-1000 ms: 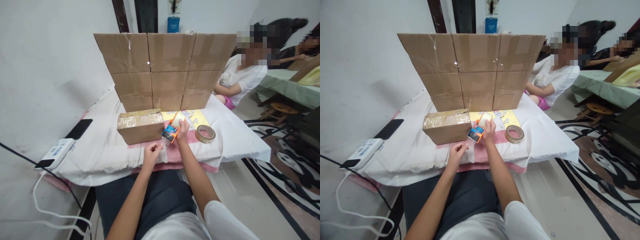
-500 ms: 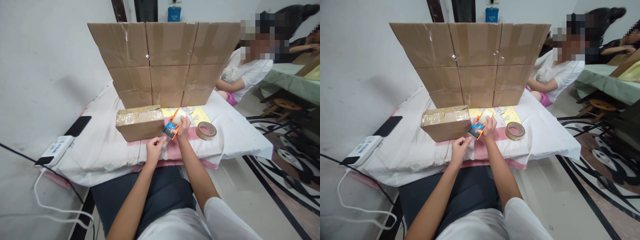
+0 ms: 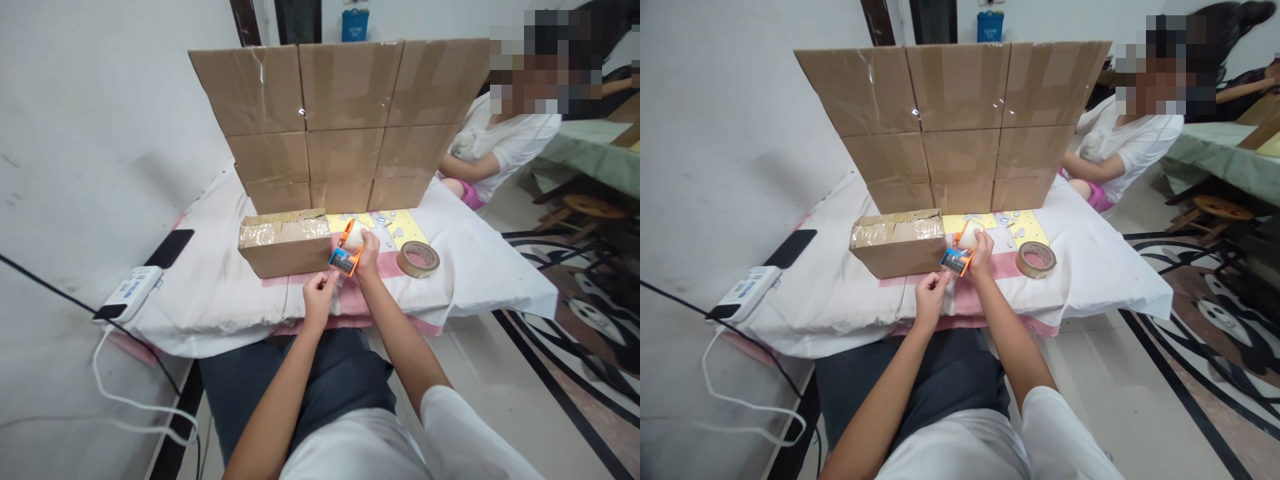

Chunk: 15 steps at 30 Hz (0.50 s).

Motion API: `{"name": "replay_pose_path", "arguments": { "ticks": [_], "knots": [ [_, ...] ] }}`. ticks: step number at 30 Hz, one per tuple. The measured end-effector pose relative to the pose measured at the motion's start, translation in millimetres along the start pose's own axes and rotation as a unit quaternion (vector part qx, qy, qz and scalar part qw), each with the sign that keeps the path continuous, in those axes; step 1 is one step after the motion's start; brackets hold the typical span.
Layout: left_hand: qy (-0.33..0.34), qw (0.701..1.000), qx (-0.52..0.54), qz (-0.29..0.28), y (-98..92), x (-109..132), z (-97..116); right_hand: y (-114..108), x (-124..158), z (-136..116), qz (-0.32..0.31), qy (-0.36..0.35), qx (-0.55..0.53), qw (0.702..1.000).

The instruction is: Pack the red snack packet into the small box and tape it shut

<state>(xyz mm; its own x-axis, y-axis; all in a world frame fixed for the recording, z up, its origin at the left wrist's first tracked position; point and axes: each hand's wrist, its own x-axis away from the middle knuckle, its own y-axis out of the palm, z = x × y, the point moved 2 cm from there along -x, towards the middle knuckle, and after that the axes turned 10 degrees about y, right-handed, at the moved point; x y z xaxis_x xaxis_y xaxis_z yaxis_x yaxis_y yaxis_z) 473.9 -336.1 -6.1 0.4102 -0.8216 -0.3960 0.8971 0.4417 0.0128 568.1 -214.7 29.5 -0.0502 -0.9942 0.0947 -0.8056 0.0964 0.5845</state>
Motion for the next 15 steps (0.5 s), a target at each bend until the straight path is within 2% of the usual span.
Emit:
{"name": "replay_pose_path", "arguments": {
  "ticks": [3,10,15],
  "knots": [
    [0.002,1.000,0.002,0.004,-0.6,1.7,-3.9,1.9,2.1,-0.2,-0.004,0.017,-0.012,1.000],
    [0.001,1.000,0.012,0.008,-1.6,1.3,-8.0,5.9,8.8,-5.8,0.026,-0.016,-0.005,1.000],
    [-0.010,1.000,0.024,0.008,-5.5,0.2,-8.7,6.4,5.9,-3.3,-0.005,-0.014,0.001,1.000]
  ]
}}
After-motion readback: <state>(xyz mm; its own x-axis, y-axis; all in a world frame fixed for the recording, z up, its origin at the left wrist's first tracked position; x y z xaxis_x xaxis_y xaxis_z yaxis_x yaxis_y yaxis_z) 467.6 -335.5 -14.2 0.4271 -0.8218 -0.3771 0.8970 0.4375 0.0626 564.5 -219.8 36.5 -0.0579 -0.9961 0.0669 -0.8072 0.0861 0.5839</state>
